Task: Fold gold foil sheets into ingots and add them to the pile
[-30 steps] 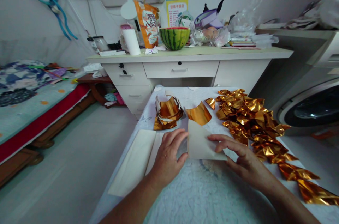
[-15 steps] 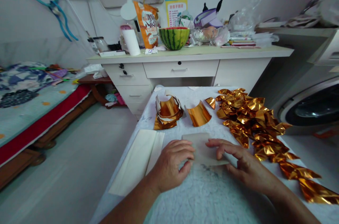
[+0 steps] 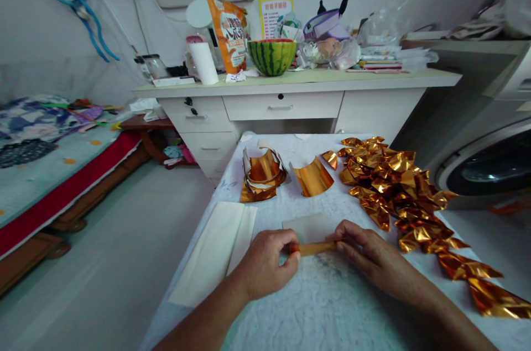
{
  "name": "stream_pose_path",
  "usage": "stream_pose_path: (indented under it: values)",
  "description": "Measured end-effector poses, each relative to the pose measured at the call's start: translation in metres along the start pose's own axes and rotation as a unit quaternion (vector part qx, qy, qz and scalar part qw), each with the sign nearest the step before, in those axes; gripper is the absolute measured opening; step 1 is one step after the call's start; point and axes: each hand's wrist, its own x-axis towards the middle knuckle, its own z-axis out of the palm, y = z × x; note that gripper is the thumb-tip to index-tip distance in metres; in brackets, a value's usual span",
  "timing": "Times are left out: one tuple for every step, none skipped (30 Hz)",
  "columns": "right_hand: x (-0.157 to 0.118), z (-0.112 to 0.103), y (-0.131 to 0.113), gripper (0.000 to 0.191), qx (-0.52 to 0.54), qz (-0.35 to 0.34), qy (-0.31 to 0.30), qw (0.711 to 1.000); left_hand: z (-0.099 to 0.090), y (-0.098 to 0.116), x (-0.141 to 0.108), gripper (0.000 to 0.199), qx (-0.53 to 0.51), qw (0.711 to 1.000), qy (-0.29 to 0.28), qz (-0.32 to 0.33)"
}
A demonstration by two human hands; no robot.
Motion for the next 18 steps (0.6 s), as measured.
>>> stream_pose_path:
  values:
    - [0.0,0.001,0.001,0.015,-0.009,0.002,0.006,1.0,0.0,0.0,-0.001,0.007,-0.012,1.0,-0.002,-0.006]
    - [0.0,0.001,0.001,0.015,-0.018,0.003,0.01,1.0,0.0,0.001,-0.001,0.007,-0.026,1.0,-0.005,-0.011]
    - [0.0,0.002,0.002,0.016,-0.023,0.004,0.012,1.0,0.0,0.001,-0.002,0.006,-0.04,0.999,-0.008,-0.016]
    - [0.0,0.003,0.003,0.017,-0.025,0.006,0.014,1.0,0.0,0.001,-0.002,0.006,-0.053,0.998,-0.011,-0.02]
    - [0.0,0.004,0.003,0.017,-0.022,0.009,0.016,1.0,0.0,0.002,-0.002,0.005,-0.063,0.998,-0.015,-0.024]
    - [0.001,0.004,0.004,0.018,-0.015,0.011,0.019,1.0,0.0,0.002,-0.002,0.005,-0.07,0.997,-0.021,-0.028]
    - [0.001,0.006,0.005,0.017,-0.006,0.014,0.021,1.0,0.001,0.003,-0.002,0.007,-0.071,0.997,-0.026,-0.032]
    - [0.002,0.007,0.005,0.017,0.003,0.017,0.024,1.0,0.001,0.003,-0.001,0.009,-0.069,0.996,-0.03,-0.038]
    - [0.003,0.008,0.005,0.016,0.013,0.02,0.027,0.999,0.001,0.003,0.0,0.012,-0.062,0.997,-0.031,-0.044]
    - [0.004,0.01,0.005,0.014,0.02,0.022,0.03,0.999,0.002,0.003,0.0,0.014,-0.051,0.997,-0.026,-0.05]
    - [0.005,0.011,0.004,0.012,0.025,0.024,0.035,0.999,0.003,0.003,0.001,0.014,-0.038,0.998,-0.014,-0.055]
    - [0.006,0.013,0.003,0.009,0.026,0.027,0.041,0.998,0.003,0.003,0.002,0.014,-0.024,0.998,0.001,-0.059]
    - [0.007,0.015,0.002,0.005,0.022,0.029,0.05,0.998,0.004,0.002,0.003,0.013,-0.012,0.998,0.017,-0.062]
    - [0.008,0.016,0.002,0.006,0.015,0.029,0.063,0.997,0.004,0.001,0.004,0.013,-0.002,0.997,0.031,-0.066]
    - [0.009,0.018,0.002,0.011,0.004,0.029,0.078,0.996,0.005,0.001,0.004,0.013,0.006,0.997,0.041,-0.07]
    - [0.009,0.02,0.003,0.017,-0.007,0.03,0.094,0.995,0.005,0.0,0.005,0.013,0.012,0.996,0.048,-0.074]
    - [0.01,0.022,0.004,0.023,-0.017,0.032,0.105,0.994,0.005,-0.001,0.005,0.013,0.019,0.996,0.051,-0.077]
    - [0.01,0.023,0.005,0.027,-0.025,0.035,0.112,0.993,0.005,-0.003,0.005,0.012,0.026,0.995,0.052,-0.079]
